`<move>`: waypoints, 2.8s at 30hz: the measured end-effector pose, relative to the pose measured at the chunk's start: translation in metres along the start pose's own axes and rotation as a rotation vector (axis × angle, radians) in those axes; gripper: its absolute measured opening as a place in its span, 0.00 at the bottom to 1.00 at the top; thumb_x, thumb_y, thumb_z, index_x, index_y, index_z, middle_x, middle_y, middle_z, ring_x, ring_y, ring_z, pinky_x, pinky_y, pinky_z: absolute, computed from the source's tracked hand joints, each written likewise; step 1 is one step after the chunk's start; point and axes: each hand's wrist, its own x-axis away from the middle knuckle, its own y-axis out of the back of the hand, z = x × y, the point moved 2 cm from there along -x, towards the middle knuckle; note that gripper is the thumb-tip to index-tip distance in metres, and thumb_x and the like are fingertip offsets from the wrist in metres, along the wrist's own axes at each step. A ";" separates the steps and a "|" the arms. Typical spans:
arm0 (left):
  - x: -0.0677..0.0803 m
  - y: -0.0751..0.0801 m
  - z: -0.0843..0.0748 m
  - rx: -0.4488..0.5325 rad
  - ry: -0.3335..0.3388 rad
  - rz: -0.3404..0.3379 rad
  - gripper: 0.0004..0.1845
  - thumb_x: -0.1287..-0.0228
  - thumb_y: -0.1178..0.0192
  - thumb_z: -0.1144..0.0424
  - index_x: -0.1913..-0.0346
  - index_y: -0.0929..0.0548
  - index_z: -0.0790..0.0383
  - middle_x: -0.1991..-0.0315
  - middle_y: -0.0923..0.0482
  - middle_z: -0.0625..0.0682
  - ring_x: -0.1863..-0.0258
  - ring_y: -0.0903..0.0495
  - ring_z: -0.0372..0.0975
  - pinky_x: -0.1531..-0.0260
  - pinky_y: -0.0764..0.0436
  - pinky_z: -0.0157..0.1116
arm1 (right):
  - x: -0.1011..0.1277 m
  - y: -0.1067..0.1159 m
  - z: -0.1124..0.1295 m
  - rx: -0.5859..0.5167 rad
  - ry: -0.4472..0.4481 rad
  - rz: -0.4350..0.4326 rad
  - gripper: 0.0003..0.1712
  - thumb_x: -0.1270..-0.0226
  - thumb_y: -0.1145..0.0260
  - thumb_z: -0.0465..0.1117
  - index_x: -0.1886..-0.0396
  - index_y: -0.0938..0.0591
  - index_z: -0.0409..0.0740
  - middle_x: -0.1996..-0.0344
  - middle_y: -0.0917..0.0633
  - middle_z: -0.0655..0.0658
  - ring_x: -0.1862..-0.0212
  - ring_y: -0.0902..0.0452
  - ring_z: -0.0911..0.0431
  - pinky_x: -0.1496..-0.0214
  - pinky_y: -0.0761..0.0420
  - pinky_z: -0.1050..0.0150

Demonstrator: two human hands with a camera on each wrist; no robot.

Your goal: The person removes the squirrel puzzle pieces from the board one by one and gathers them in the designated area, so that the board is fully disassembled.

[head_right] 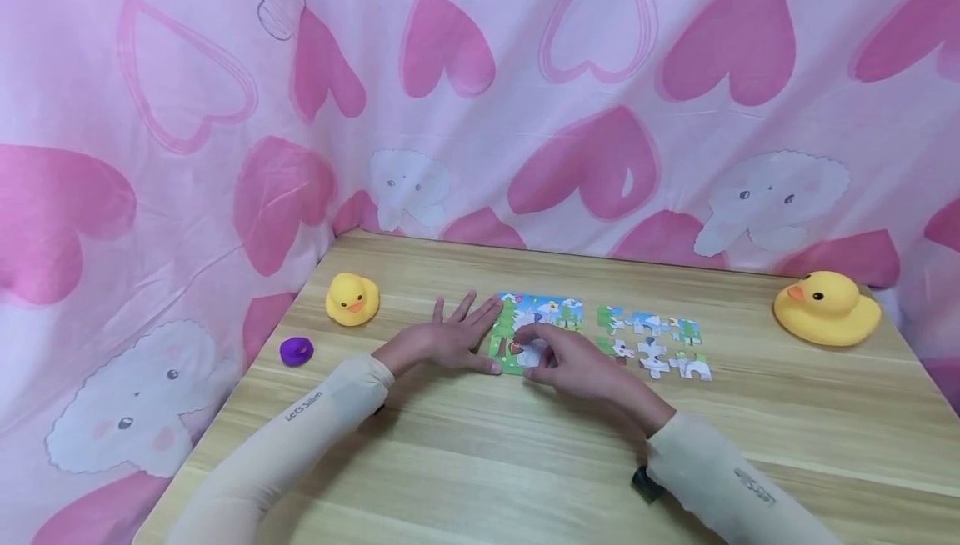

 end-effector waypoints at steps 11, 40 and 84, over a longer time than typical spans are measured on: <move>-0.004 -0.002 0.001 -0.015 0.000 0.018 0.63 0.36 0.49 0.18 0.14 0.74 0.42 0.13 0.81 0.38 0.13 0.81 0.51 0.26 0.77 0.75 | -0.019 -0.003 0.001 0.107 -0.003 -0.084 0.36 0.35 0.22 0.39 0.28 0.24 0.53 0.47 0.14 0.48 0.64 0.22 0.59 0.59 0.20 0.62; 0.010 0.010 -0.007 -0.004 -0.006 0.029 0.62 0.32 0.47 0.22 0.14 0.73 0.45 0.13 0.81 0.41 0.14 0.81 0.52 0.25 0.78 0.73 | -0.027 -0.002 0.002 0.026 -0.069 -0.072 0.36 0.41 0.18 0.38 0.31 0.18 0.45 0.41 0.14 0.42 0.61 0.22 0.56 0.62 0.20 0.65; 0.003 0.003 0.000 -0.034 -0.020 0.019 0.63 0.34 0.49 0.20 0.14 0.75 0.44 0.13 0.82 0.41 0.14 0.83 0.52 0.26 0.78 0.75 | -0.028 -0.005 0.009 0.131 -0.022 -0.055 0.36 0.37 0.21 0.39 0.28 0.19 0.48 0.37 0.14 0.42 0.46 0.18 0.51 0.43 0.16 0.53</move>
